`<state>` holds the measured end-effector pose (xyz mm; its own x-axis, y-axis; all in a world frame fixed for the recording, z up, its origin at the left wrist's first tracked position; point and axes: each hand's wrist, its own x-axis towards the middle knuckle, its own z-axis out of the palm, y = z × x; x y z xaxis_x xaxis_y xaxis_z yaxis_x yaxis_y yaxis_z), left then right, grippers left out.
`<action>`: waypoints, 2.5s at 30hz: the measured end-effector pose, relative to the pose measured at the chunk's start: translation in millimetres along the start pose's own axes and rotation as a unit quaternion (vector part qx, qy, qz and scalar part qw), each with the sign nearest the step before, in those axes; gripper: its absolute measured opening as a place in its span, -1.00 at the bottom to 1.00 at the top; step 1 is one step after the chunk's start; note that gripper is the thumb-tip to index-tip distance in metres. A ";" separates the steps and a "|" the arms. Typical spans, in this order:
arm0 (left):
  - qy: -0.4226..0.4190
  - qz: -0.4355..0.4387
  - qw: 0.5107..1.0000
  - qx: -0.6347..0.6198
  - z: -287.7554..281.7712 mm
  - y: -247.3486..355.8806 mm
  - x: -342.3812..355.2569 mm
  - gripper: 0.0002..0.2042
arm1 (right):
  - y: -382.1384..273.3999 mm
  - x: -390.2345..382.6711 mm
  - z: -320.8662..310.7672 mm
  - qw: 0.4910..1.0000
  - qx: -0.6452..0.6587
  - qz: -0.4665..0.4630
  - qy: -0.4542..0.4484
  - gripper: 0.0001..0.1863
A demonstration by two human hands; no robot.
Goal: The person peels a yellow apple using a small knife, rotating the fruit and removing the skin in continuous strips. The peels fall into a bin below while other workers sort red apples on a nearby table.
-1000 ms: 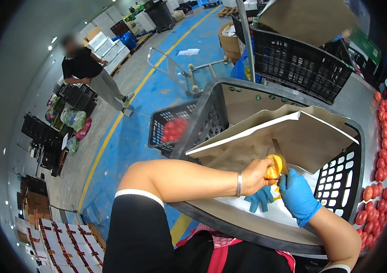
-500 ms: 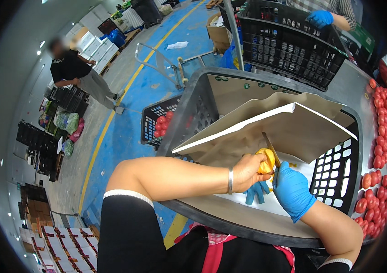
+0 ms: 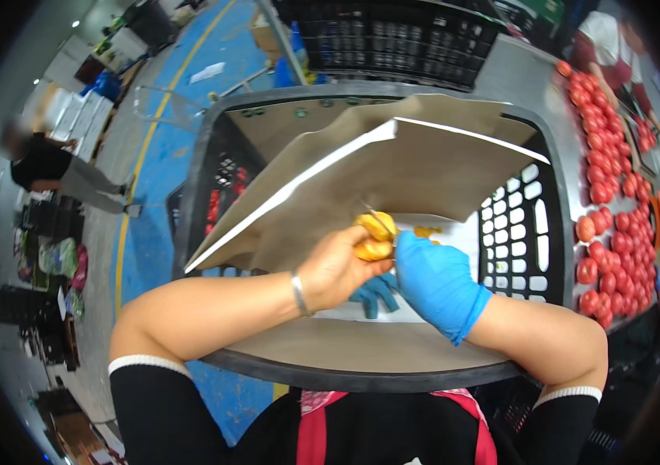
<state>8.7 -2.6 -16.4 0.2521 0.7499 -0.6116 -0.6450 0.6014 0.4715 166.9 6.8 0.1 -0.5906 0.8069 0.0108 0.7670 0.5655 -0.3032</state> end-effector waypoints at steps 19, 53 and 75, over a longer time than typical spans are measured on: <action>-0.089 -0.026 0.995 -0.027 -0.4 10.8 -0.3 -0.61 | 20.4 -2.4 -65.8 0.993 0.070 -0.087 -0.038 -0.82; -0.029 0.054 0.996 0.063 14.3 28.6 -7.9 -0.65 | 38.1 -20.2 -116.2 0.998 -0.028 -0.058 -0.019 -0.84; 0.009 0.137 0.980 0.147 6.8 17.3 -1.5 -0.75 | 35.1 -25.6 -86.1 0.999 0.006 -0.045 -0.023 -0.88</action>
<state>2.0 8.5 -3.0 0.0836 0.8909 -0.4465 -0.4502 0.4335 0.7807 230.6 20.8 71.2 -0.6677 0.7444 -0.0055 0.7080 0.6327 -0.3136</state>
